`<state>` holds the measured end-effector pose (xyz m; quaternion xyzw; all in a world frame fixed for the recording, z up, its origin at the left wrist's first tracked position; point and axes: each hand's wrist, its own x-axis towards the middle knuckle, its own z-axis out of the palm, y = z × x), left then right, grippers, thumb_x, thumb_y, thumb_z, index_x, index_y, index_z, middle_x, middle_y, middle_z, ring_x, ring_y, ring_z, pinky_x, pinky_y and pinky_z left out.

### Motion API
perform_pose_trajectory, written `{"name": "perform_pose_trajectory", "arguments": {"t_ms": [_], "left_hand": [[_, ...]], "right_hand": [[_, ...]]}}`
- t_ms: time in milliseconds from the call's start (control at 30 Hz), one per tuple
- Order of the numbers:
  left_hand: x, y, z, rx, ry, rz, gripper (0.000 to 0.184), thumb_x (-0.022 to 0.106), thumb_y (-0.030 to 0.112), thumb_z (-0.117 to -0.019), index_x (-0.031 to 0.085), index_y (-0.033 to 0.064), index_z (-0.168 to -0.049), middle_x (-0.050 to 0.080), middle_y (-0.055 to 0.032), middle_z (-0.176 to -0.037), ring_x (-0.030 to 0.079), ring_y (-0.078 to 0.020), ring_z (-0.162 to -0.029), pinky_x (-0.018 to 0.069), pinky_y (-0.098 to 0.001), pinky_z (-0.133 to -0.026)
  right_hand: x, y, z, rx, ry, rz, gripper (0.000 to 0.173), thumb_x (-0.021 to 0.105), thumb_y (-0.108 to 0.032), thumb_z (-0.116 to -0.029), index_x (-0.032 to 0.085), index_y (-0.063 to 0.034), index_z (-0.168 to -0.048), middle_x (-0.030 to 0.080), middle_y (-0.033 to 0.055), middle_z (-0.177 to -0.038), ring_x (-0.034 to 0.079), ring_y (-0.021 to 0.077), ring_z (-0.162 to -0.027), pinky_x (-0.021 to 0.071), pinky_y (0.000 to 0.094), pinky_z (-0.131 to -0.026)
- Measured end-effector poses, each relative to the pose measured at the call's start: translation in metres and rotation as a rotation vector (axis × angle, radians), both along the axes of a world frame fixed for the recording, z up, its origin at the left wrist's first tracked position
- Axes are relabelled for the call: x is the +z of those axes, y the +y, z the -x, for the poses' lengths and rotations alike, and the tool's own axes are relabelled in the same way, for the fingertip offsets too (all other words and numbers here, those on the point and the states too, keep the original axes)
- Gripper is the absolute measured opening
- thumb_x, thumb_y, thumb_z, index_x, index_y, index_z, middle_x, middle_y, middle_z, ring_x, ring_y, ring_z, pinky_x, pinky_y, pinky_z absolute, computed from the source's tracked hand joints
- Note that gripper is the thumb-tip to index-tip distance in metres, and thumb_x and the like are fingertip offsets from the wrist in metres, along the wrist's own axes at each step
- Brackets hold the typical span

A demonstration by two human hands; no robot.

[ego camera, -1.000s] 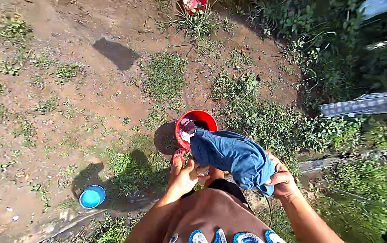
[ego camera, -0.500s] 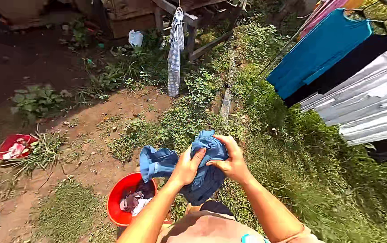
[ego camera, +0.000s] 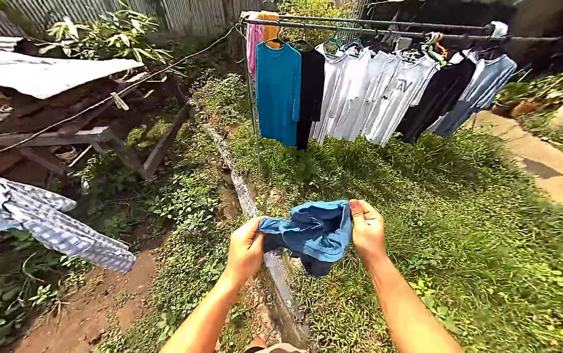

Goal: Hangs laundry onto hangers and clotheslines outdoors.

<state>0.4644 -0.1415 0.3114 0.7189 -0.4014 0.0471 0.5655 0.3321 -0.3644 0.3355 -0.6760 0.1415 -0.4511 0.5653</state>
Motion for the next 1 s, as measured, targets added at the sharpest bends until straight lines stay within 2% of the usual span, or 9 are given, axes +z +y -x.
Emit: {"name": "perform_pose_trajectory", "arguments": {"t_ms": [133, 233, 367, 467, 533, 667, 767, 867, 1000], "left_hand": [[0.035, -0.052, -0.049, 0.039, 0.255, 0.143, 0.025, 0.043, 0.007, -0.1042, 0.067, 0.0024, -0.108, 0.071, 0.0036, -0.092, 0.067, 0.001, -0.084, 0.0575, -0.0231, -0.081], [0.057, -0.065, -0.128, 0.152, 0.116, 0.076, 0.027, 0.044, 0.014, -0.1086, 0.065, 0.0016, -0.121, 0.07, -0.0032, -0.108, 0.065, -0.0029, -0.096, 0.0546, -0.0284, -0.089], [0.047, -0.084, -0.252, 0.403, 0.008, -0.101, 0.04, 0.046, 0.027, -0.1091, 0.062, -0.0043, -0.127, 0.065, -0.0237, -0.123, 0.062, -0.0271, -0.116, 0.0466, -0.0475, -0.104], [0.03, -0.138, -0.294, 0.354, 0.111, -0.671, 0.042, 0.047, 0.024, -0.1053, 0.062, -0.0077, -0.128, 0.058, -0.0389, -0.131, 0.052, -0.0549, -0.129, 0.0359, -0.0747, -0.105], [0.032, -0.203, -0.274, 0.031, 0.188, -0.844, 0.038, 0.057, 0.014, -0.1023, 0.06, -0.0058, -0.135, 0.057, -0.0382, -0.133, 0.052, -0.0575, -0.126, 0.0366, -0.0771, -0.102], [0.073, -0.353, -0.175, -0.594, 0.121, -0.407, 0.051, 0.065, 0.01, -0.0995, 0.05, 0.007, -0.148, 0.051, -0.0199, -0.15, 0.056, -0.0376, -0.131, 0.0484, -0.059, -0.104], [0.109, -0.434, -0.104, -1.08, 0.009, -0.247, 0.084, 0.065, -0.008, -0.0815, 0.035, 0.0117, -0.158, 0.048, -0.0108, -0.153, 0.055, -0.0211, -0.132, 0.0524, -0.0437, -0.103], [0.098, -0.498, -0.071, -1.298, -0.048, -0.324, 0.022, 0.059, 0.0, -0.0897, 0.066, 0.0032, -0.111, 0.068, -0.0032, -0.088, 0.063, -0.0063, -0.077, 0.0536, -0.0289, -0.069], [0.063, -0.619, -0.086, -1.163, -0.169, -0.382, 0.024, 0.048, 0.005, -0.1029, 0.072, -0.0005, -0.105, 0.071, -0.0124, -0.088, 0.069, -0.0201, -0.076, 0.058, -0.042, -0.073]], "right_hand": [[0.016, -0.101, 0.023, -0.406, -0.044, -0.295, 0.028, 0.045, -0.019, -0.1103, 0.061, -0.0064, -0.09, 0.062, -0.0023, -0.077, 0.064, 0.0061, -0.076, 0.0569, 0.0289, -0.078], [0.024, -0.164, 0.04, -0.568, -0.127, -0.382, 0.029, 0.043, -0.025, -0.1117, 0.06, -0.0051, -0.1, 0.06, 0.0009, -0.085, 0.064, 0.0093, -0.081, 0.0567, 0.0329, -0.081], [0.056, -0.212, 0.061, -0.772, -0.282, -0.329, 0.028, 0.043, -0.028, -0.1118, 0.059, -0.0061, -0.105, 0.062, 0.002, -0.091, 0.065, 0.0102, -0.086, 0.0583, 0.0343, -0.084], [0.096, -0.232, 0.056, -0.856, -0.322, -0.22, 0.031, 0.041, -0.027, -0.1123, 0.059, -0.0028, -0.108, 0.062, 0.0047, -0.093, 0.065, 0.0117, -0.088, 0.0578, 0.0347, -0.085], [0.117, -0.236, 0.034, -0.752, -0.221, -0.143, 0.03, 0.043, -0.027, -0.1116, 0.06, -0.0049, -0.101, 0.061, 0.0016, -0.086, 0.063, 0.0093, -0.08, 0.0569, 0.0319, -0.08], [0.155, -0.227, -0.031, -0.346, -0.257, -0.033, 0.026, 0.042, -0.02, -0.1113, 0.059, -0.0112, -0.094, 0.063, -0.002, -0.079, 0.066, 0.0079, -0.076, 0.0594, 0.0304, -0.077], [0.152, -0.244, -0.062, -0.125, -0.228, 0.065, 0.028, 0.043, -0.016, -0.1099, 0.058, -0.0135, -0.087, 0.062, -0.0037, -0.073, 0.064, 0.0065, -0.07, 0.059, 0.0291, -0.071], [0.151, -0.295, -0.047, -0.199, -0.306, 0.109, 0.03, 0.041, -0.016, -0.1102, 0.063, -0.0155, -0.09, 0.066, -0.0067, -0.076, 0.066, 0.0027, -0.073, 0.0596, 0.0242, -0.072], [0.168, -0.409, -0.002, -0.52, -0.487, 0.073, 0.027, 0.044, -0.018, -0.1106, 0.064, -0.012, -0.094, 0.068, -0.0023, -0.08, 0.068, 0.0068, -0.077, 0.0605, 0.0272, -0.075]]}}
